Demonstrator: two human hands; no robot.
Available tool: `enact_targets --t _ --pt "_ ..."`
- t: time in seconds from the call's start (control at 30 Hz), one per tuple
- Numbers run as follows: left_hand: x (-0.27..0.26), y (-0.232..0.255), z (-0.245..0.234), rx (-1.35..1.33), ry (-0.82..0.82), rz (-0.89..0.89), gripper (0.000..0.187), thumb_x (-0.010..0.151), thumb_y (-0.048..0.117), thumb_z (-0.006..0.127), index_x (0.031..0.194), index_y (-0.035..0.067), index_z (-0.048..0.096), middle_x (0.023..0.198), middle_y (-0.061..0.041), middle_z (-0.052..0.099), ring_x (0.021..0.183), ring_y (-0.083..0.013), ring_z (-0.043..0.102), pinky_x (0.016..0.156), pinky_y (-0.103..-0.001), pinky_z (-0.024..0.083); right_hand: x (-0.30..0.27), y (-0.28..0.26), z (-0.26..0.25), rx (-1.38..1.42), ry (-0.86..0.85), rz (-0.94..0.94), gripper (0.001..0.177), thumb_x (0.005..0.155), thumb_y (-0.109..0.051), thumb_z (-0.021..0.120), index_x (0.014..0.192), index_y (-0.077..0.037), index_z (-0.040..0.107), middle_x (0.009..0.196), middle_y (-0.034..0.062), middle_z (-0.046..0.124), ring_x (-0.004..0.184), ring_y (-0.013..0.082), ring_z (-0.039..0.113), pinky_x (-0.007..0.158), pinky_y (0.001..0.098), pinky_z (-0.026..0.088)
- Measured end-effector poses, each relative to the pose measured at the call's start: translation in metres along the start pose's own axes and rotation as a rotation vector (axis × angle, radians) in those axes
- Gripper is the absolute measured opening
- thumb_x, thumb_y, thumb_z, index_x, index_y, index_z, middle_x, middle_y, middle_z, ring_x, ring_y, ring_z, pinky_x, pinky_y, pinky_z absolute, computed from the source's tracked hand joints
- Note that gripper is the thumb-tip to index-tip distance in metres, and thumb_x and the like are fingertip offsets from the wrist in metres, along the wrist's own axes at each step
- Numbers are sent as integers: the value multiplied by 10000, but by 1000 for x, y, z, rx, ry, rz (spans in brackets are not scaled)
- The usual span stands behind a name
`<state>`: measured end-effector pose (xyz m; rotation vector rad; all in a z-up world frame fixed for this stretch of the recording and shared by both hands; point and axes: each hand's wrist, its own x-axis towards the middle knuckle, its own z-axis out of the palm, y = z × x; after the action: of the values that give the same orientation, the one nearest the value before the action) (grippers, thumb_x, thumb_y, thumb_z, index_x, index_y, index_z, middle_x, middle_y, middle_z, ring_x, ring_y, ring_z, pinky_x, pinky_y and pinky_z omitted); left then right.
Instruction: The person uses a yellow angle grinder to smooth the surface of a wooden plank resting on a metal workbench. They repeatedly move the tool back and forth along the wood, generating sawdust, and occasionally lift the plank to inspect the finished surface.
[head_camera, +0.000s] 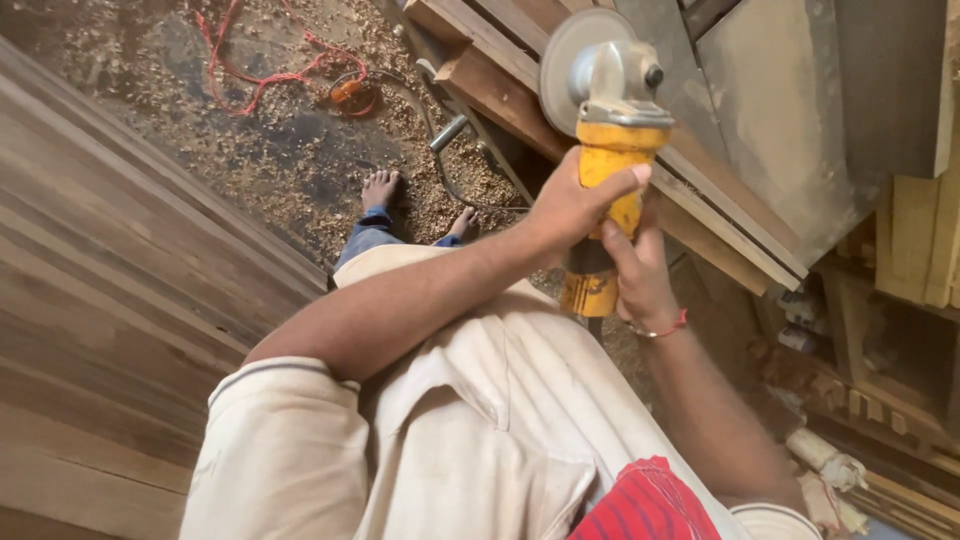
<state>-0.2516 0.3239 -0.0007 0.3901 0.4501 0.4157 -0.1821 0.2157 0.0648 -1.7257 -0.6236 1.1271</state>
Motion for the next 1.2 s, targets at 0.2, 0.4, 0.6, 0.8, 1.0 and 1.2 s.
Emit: enact_targets --t 0.2,0.4,0.6,0.8,1.0,1.2 --pt "-18 56 -45 -10 146 53 663 867 383 775 1333 45 446 1174 -102 617 1050 -215 662 901 -391 591 37 -8 35 -190 -135 86 781 992 -373 686 1591 -53 302 1443 140 529 1333 257 549 1145 411 477" --pt "-40 79 -51 -100 75 59 636 915 356 763 1361 43 437 1225 -126 609 1115 -241 645 973 -418 574 41 -13 52 -307 -225 -150 831 1063 -409 664 1656 -36 217 1574 121 464 1474 249 462 1254 402 364" --pt "-19 9 -14 -26 43 -61 665 887 328 778 1378 38 435 1244 -130 596 1153 -247 617 1005 -403 541 -2 4 -10 -256 -118 -40 789 1048 -376 664 1642 -42 267 1573 133 460 1481 248 444 1264 396 358" --pt "-4 -70 36 -7 -92 -179 566 938 265 752 1355 6 468 1225 -125 619 1116 -207 626 975 -371 545 -55 28 -79 -174 34 -14 755 1055 -334 644 1635 -33 265 1595 111 406 1503 233 395 1263 393 331" --pt "4 -129 78 58 -189 -304 440 969 213 729 1301 14 521 1140 -90 650 1038 -173 642 907 -350 563 -100 51 -136 -86 163 69 734 1045 -329 636 1622 -25 299 1556 113 445 1458 221 436 1239 383 365" --pt "17 -192 113 93 -236 -430 458 949 214 738 1297 18 515 1150 -95 662 1045 -178 658 910 -359 575 -138 67 -189 -44 252 68 759 1055 -306 635 1646 -26 250 1597 122 403 1498 227 396 1263 382 335"
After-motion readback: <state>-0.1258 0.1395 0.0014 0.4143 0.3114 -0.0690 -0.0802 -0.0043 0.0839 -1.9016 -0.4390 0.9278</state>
